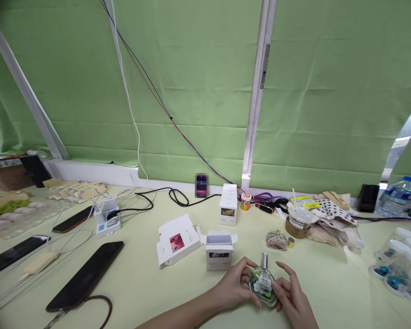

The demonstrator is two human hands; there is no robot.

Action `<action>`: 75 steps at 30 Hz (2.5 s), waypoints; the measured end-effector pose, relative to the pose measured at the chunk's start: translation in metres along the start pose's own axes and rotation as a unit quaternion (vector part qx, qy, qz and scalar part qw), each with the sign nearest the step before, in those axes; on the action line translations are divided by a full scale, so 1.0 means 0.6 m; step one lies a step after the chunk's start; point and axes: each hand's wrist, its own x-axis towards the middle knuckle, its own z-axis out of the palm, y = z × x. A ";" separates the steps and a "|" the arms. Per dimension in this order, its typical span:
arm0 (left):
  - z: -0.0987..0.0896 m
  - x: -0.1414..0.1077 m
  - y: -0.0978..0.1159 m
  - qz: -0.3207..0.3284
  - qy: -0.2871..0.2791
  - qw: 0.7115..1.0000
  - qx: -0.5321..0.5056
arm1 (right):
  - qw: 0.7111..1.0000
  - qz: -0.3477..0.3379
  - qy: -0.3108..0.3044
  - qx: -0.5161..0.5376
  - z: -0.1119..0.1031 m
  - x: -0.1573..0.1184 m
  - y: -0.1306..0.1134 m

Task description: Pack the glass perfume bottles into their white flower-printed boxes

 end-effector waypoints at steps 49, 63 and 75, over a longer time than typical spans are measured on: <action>-0.132 -0.099 0.160 0.152 0.210 0.927 0.270 | 0.957 -0.279 0.040 -0.069 0.066 0.116 -0.163; -0.116 -0.100 0.130 0.157 0.210 0.926 0.271 | 0.872 -0.352 -0.151 -0.305 0.113 0.116 -0.181; -0.105 -0.106 0.116 0.217 0.210 0.903 0.304 | 0.846 -0.356 -0.189 -0.348 0.132 0.118 -0.167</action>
